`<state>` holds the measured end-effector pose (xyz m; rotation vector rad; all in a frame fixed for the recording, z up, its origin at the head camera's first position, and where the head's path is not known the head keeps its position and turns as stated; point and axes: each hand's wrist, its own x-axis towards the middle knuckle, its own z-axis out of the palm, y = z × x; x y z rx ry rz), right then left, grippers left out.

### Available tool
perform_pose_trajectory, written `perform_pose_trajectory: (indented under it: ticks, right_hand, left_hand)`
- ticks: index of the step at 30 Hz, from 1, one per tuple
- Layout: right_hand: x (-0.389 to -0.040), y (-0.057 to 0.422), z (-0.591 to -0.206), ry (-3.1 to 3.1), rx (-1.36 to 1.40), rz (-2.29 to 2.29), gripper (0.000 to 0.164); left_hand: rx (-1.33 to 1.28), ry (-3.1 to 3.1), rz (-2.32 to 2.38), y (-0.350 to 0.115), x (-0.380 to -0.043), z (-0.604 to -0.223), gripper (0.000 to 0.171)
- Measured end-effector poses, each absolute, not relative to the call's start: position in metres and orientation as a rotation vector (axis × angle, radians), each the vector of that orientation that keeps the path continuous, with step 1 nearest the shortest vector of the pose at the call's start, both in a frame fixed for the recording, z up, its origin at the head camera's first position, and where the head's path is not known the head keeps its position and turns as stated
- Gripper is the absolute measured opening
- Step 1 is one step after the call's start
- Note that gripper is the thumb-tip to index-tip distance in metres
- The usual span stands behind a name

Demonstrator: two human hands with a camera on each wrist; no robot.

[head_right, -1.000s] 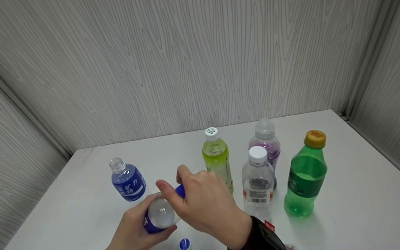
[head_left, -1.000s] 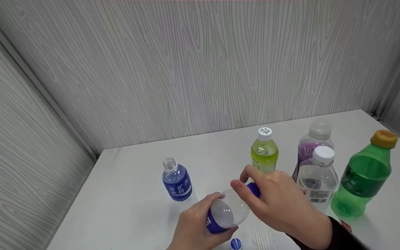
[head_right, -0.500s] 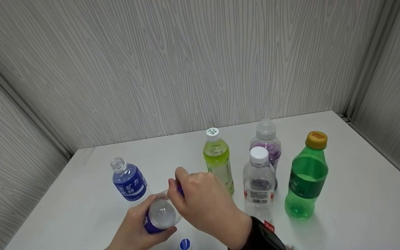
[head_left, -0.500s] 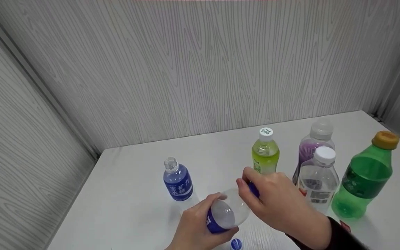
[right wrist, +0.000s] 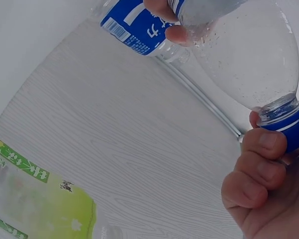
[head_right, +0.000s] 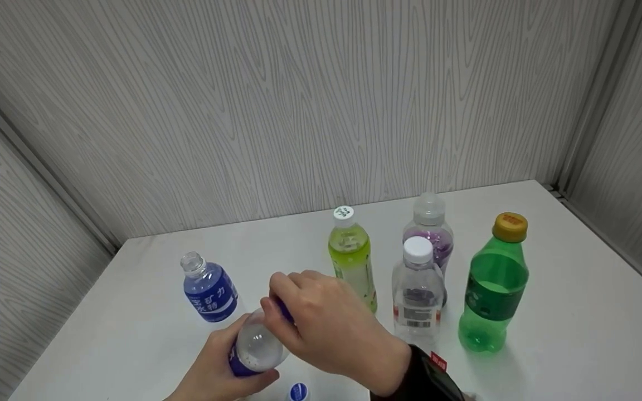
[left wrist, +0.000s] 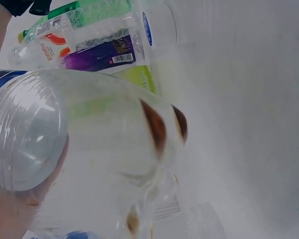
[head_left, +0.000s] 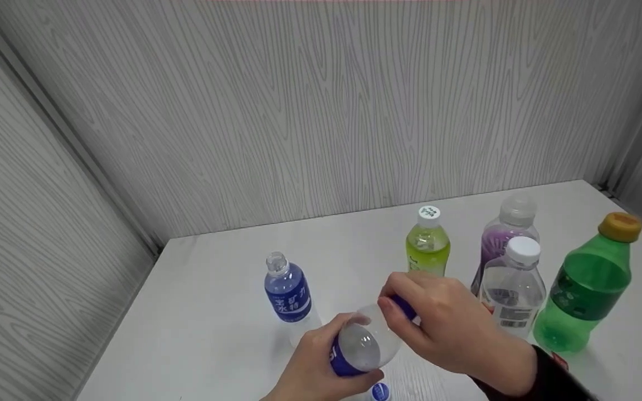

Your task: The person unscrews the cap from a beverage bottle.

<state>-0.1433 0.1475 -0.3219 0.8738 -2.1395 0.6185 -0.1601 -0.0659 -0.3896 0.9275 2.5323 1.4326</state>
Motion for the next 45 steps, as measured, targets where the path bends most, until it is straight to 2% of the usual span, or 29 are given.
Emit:
perform_pose_trajectory:
  ticks: [6, 13, 21, 31, 45]
  right_hand:
    - [-0.141, 0.148, -0.322, -2.226, 0.788, 0.619, 0.005]
    - [-0.14, 0.147, -0.321, -2.445, 0.514, 0.666, 0.015]
    - [-0.139, 0.141, -0.322, -2.586, 0.43, 0.695, 0.025]
    - [-0.14, 0.139, -0.323, -2.471, 0.505, 0.655, 0.016]
    - [-0.141, 0.142, -0.324, -2.199, 0.786, 0.616, 0.009]
  left_hand:
    - [0.836, 2.579, 1.392, -0.065, -0.159, -0.389, 0.059]
    - [0.747, 2.782, 1.29, -0.06, -0.157, -0.389, 0.065]
    - [0.923, 3.052, 1.163, -0.056, -0.157, -0.4, 0.066]
    - [0.931, 2.933, 1.242, -0.058, -0.157, -0.399, 0.063]
    - [0.901, 2.567, 1.398, -0.063, -0.159, -0.391, 0.059]
